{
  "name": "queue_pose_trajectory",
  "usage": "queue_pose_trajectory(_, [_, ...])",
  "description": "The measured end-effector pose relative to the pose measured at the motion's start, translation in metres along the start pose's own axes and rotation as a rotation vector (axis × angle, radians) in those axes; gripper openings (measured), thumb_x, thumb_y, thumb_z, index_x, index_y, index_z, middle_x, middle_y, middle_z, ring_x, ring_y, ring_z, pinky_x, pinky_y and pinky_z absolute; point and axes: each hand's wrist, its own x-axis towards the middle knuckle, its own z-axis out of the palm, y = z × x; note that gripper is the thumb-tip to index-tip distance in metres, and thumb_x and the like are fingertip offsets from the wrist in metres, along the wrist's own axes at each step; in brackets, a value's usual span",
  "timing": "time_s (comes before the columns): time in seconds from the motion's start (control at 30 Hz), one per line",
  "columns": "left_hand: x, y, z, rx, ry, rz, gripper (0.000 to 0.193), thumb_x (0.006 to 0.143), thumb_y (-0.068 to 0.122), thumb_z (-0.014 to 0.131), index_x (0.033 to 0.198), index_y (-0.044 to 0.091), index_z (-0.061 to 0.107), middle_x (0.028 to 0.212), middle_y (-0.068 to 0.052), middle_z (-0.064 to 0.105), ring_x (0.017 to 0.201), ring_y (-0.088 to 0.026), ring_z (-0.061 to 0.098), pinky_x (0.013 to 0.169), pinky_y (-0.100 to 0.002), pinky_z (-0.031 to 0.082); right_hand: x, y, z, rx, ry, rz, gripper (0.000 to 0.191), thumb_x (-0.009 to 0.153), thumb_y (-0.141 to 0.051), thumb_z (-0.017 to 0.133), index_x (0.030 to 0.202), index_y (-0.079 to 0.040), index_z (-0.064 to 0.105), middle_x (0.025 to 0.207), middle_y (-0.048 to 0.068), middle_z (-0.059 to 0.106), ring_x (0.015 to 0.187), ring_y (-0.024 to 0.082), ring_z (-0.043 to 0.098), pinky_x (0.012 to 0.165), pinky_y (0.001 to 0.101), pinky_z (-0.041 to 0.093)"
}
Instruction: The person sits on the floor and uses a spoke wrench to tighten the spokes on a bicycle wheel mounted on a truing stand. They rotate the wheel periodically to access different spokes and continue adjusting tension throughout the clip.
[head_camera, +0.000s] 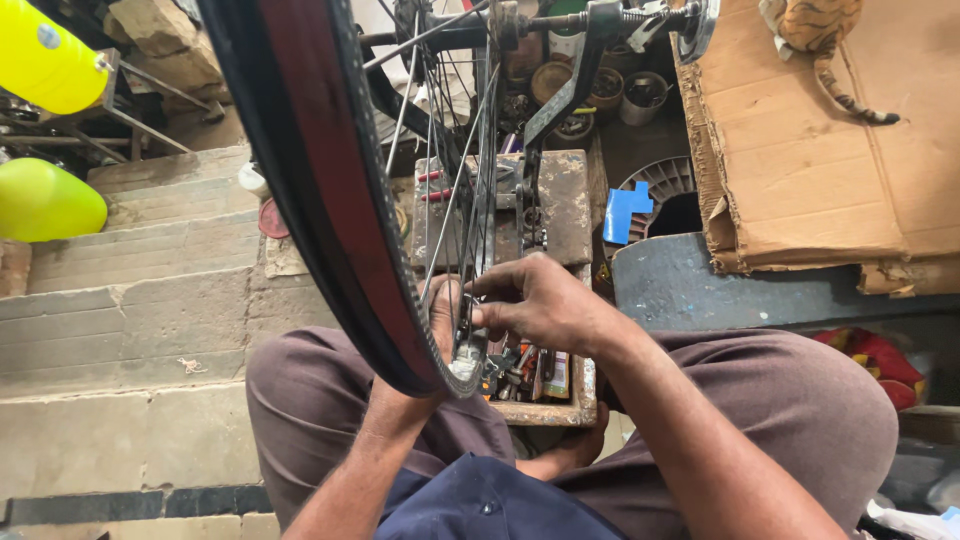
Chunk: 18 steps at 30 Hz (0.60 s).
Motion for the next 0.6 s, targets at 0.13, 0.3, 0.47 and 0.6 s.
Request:
queue_pose_trajectory(0.13, [0.001,-0.005,-0.002,0.271,-0.091,0.190,0.030,0.113,0.020,0.042,0.108,0.002,0.066,0.088,-0.011,0.065,0.080,-0.022,0.065,0.073,-0.037,0.052,-0.005,0.001,0.006,-0.254,0.121,-0.026,0.039,0.080,-0.019,0.078,0.116,-0.002,0.075,0.090,0.013,0.082,0.075,0.016,0.077,0.070,0.0339,0.061])
queue_pose_trajectory(0.3, [-0.008,-0.004,-0.001,0.093,0.164,0.222,0.021,0.106,0.019,0.054,0.110,0.002,0.066,0.090,-0.007,0.068,0.081,-0.020,0.068,0.070,-0.035,0.055,0.003,0.004,0.010,-0.327,0.159,-0.063,0.033,0.084,-0.022,0.077,0.111,-0.003,0.078,0.093,0.012,0.081,0.079,0.017,0.078,0.076,0.0351,0.060])
queue_pose_trajectory(0.47, [0.014,-0.001,-0.016,0.700,0.034,0.670,0.016,0.095,0.015,0.064,0.107,0.008,0.072,0.092,-0.007,0.069,0.084,-0.024,0.067,0.072,-0.040,0.052,0.003,0.004,0.001,-0.308,0.056,0.037,0.030,0.082,-0.019,0.079,0.106,-0.003,0.080,0.091,0.011,0.082,0.079,0.017,0.077,0.076,0.0344,0.061])
queue_pose_trajectory(0.6, [0.013,-0.004,-0.012,0.277,-0.047,-0.048,0.028,0.095,0.030,0.077,0.091,0.002,0.074,0.080,-0.011,0.071,0.076,-0.021,0.071,0.067,-0.037,0.054,-0.002,0.010,-0.008,-0.143,-0.090,-0.191,0.036,0.079,-0.014,0.086,0.111,-0.001,0.077,0.098,0.006,0.082,0.087,0.013,0.073,0.080,0.0304,0.058])
